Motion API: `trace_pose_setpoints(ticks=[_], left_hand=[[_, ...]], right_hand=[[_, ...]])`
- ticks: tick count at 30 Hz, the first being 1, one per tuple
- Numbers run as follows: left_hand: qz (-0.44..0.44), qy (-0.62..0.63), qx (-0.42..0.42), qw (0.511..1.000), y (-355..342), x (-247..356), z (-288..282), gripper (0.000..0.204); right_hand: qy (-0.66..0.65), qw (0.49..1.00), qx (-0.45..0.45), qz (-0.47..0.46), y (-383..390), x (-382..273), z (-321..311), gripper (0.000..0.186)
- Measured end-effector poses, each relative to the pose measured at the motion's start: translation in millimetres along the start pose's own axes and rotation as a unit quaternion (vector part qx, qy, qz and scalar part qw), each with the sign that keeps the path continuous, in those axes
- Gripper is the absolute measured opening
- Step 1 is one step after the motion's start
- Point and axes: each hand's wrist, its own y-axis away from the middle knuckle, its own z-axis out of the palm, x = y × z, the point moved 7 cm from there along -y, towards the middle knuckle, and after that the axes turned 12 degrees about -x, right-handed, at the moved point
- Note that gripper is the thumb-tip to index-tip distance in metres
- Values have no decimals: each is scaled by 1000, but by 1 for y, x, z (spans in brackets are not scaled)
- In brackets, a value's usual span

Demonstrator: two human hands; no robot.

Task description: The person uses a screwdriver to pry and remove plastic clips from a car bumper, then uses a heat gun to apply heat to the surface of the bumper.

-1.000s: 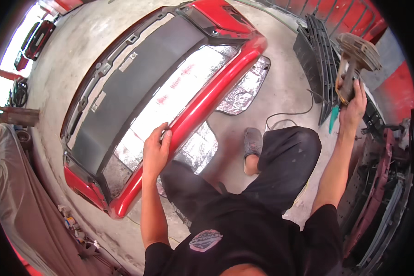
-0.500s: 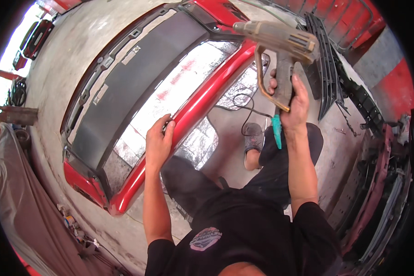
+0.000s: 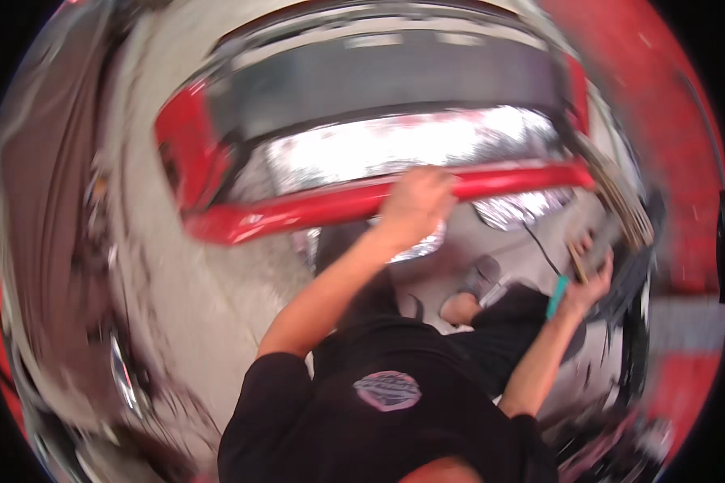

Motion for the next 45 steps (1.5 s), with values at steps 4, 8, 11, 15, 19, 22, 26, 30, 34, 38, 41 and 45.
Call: trace_pose_setpoints(ticks=[4, 8, 11, 15, 19, 22, 26, 30, 34, 38, 41, 45], left_hand=[[-8, -28, 36, 999, 20, 2, -1, 30], [7, -27, 68, 997, 37, -5, -12, 28], [-6, -15, 67, 998, 37, -9, -13, 26], [7, -6, 57, 998, 33, -13, -9, 23], [-5, 18, 6, 1000, 23, -19, 4, 26], [-17, 10, 58, 998, 29, -28, -11, 25], [14, 24, 44, 999, 19, -16, -18, 24], [-1, 12, 17, 1000, 13, -7, -10, 23], [-15, 11, 17, 1000, 16, -8, -11, 21], [-24, -14, 18, 999, 16, -5, -11, 20], [-37, -31, 15, 999, 12, -2, -10, 20], [-55, -49, 16, 997, 5, 0, -7, 19]], right_hand=[[-120, 969, -216, -1, -4, -8, 11, 49], [-114, 966, -232, 17, -7, -22, 34, 50], [-41, 963, -267, 14, -5, -42, 45, 50], [-12, 980, -195, -27, 5, -68, 42, 50], [-41, 986, -162, -29, 8, -78, 38, 58], [-85, 981, -169, -45, -4, -62, 51, 59], [-83, 977, -159, -111, 9, -67, 67, 49], [-112, 977, -124, -136, 17, -63, 49, 48], [-182, 968, -128, -116, 13, -37, 44, 46], [-206, 968, -100, -103, 10, -23, 45, 43], [-201, 970, -92, -99, 4, -17, 32, 43], [-250, 955, -138, -86, -1, -11, 10, 47]])
